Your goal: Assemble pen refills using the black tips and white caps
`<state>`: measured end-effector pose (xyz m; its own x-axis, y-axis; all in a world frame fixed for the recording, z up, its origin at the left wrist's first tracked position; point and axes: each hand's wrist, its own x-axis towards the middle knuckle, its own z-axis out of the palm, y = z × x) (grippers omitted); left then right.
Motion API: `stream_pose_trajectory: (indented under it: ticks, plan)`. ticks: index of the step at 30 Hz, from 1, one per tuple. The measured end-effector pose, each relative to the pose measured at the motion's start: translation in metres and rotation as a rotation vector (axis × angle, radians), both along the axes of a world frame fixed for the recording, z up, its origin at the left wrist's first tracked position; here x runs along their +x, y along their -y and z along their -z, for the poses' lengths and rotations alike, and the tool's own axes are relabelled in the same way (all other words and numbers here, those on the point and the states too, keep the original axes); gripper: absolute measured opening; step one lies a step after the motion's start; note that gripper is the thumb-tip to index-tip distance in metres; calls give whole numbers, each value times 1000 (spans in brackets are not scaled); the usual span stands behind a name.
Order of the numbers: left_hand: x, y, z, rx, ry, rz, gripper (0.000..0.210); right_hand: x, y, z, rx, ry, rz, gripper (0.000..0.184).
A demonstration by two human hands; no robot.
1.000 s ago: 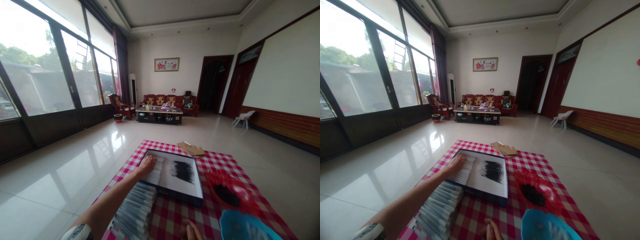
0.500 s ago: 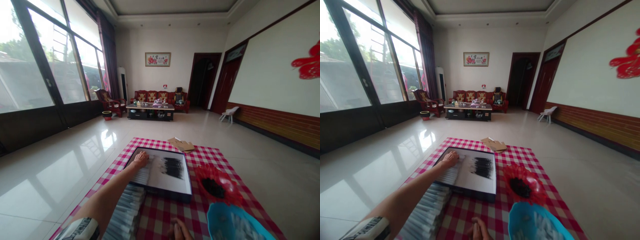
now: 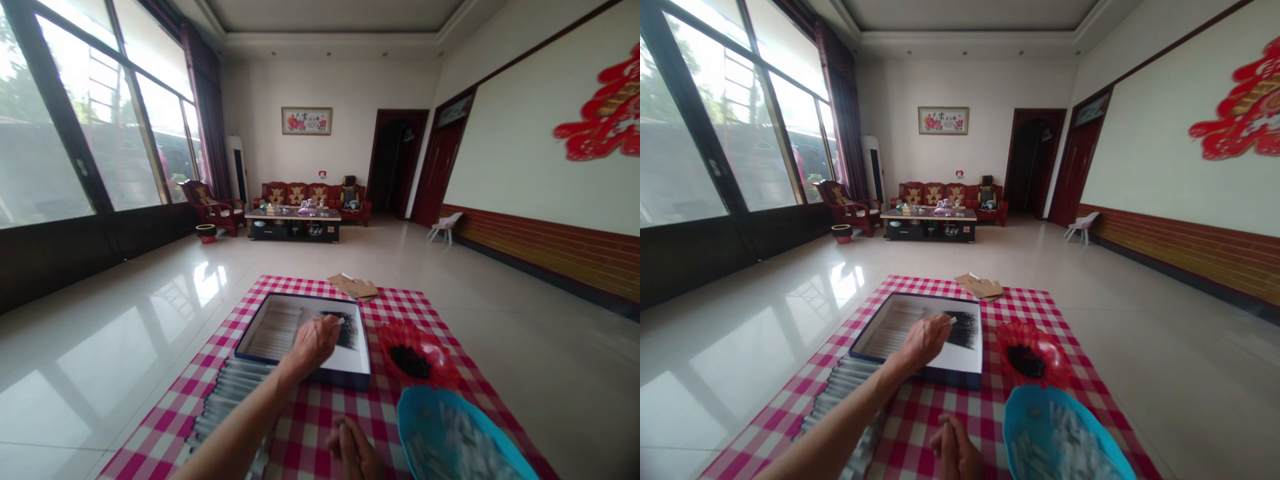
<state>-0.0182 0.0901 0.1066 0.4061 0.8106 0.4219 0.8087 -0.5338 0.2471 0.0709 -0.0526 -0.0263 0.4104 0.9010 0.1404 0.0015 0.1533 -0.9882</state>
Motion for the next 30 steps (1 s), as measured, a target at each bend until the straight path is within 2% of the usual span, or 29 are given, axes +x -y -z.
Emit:
stream_pose_trajectory:
  ticks: [2, 5, 7, 10, 14, 17, 20, 21, 23, 25, 27, 30]
  plan:
    - [16, 35, 13, 12, 80, 15, 26, 3, 1, -4, 1, 4, -12, 46]
    - [27, 73, 47, 27, 197, -8, 27, 6, 3, -8, -20, -32, 17, 45]
    - [28, 84, 71, 105, 406, -19, 27, 6, 4, -10, -53, -69, 79, 46]
    - [23, 84, 95, 224, 549, -35, 31, 2, 6, -7, -68, -58, 167, 48]
    - [17, 78, 102, 235, 706, -81, 34, 5, 7, -12, 36, 25, 230, 47]
    - [17, 75, 102, 251, 810, -109, 36, 22, -8, -41, 128, 203, 201, 40]
    - [19, 71, 105, 235, 885, -110, 36, 42, -47, -81, 218, 611, 54, 29]
    - [19, 69, 106, 228, 910, -109, 36, 46, -64, -92, 195, 745, 7, 30]
    - [21, 67, 109, 212, 952, -113, 36, 50, -101, -106, 41, 1051, -154, 32]
    - [22, 65, 114, 205, 986, -136, 34, 47, -134, -107, -32, 1171, -248, 31]
    - [23, 64, 119, 222, 1010, -161, 31, 42, -158, -100, -85, 1244, -310, 28]
    - [26, 63, 126, 277, 1019, -192, 27, 35, -179, -85, -167, 1345, -351, 23]
